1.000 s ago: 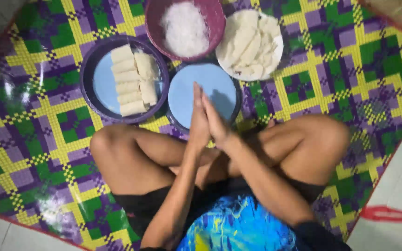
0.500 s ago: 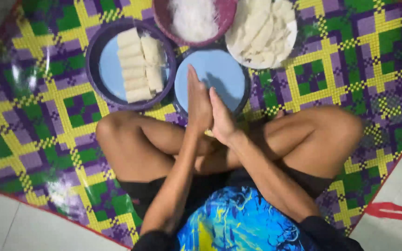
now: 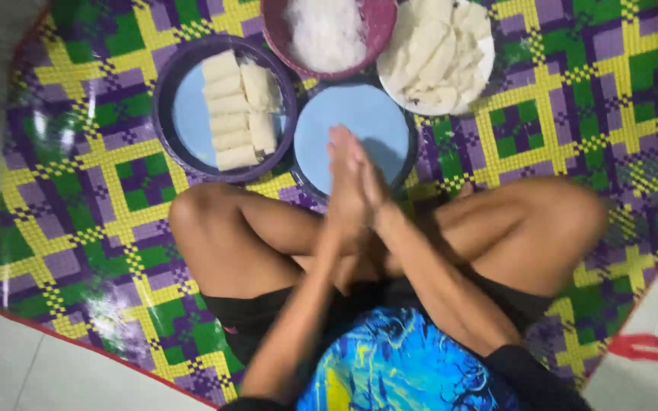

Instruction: A person is manually filling and rolling spring rolls while sitting on a mat on the floor.

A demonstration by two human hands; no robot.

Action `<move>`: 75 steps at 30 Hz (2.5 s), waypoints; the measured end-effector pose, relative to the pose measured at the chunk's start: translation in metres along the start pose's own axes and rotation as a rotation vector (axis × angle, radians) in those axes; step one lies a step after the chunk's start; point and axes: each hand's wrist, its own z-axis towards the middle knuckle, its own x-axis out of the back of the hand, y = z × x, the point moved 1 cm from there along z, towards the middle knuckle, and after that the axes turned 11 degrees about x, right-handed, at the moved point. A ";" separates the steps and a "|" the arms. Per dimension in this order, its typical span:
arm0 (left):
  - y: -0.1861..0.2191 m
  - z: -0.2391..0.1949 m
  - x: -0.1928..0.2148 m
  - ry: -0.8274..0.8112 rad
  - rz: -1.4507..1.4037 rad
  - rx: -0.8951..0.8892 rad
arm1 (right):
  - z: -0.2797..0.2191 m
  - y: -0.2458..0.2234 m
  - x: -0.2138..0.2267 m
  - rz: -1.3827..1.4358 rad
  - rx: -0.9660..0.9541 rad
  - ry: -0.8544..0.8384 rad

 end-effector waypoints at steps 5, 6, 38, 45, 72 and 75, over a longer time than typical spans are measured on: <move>0.012 0.011 0.068 0.009 0.184 0.169 | -0.017 0.027 0.043 -0.421 0.002 -0.223; 0.018 0.006 0.075 0.003 0.184 0.170 | -0.008 0.014 0.055 -0.419 0.002 -0.218; 0.029 -0.019 0.088 0.353 0.201 0.019 | 0.039 0.039 0.036 -1.224 0.419 -0.863; 0.019 -0.004 0.045 0.326 0.636 -0.261 | 0.053 -0.014 0.187 -1.789 0.604 -0.287; -0.019 0.025 -0.084 0.409 1.263 0.196 | 0.049 -0.054 0.186 -1.039 0.150 0.197; -0.033 0.014 -0.117 -0.166 0.905 -0.589 | 0.049 -0.055 0.196 -0.981 0.257 0.262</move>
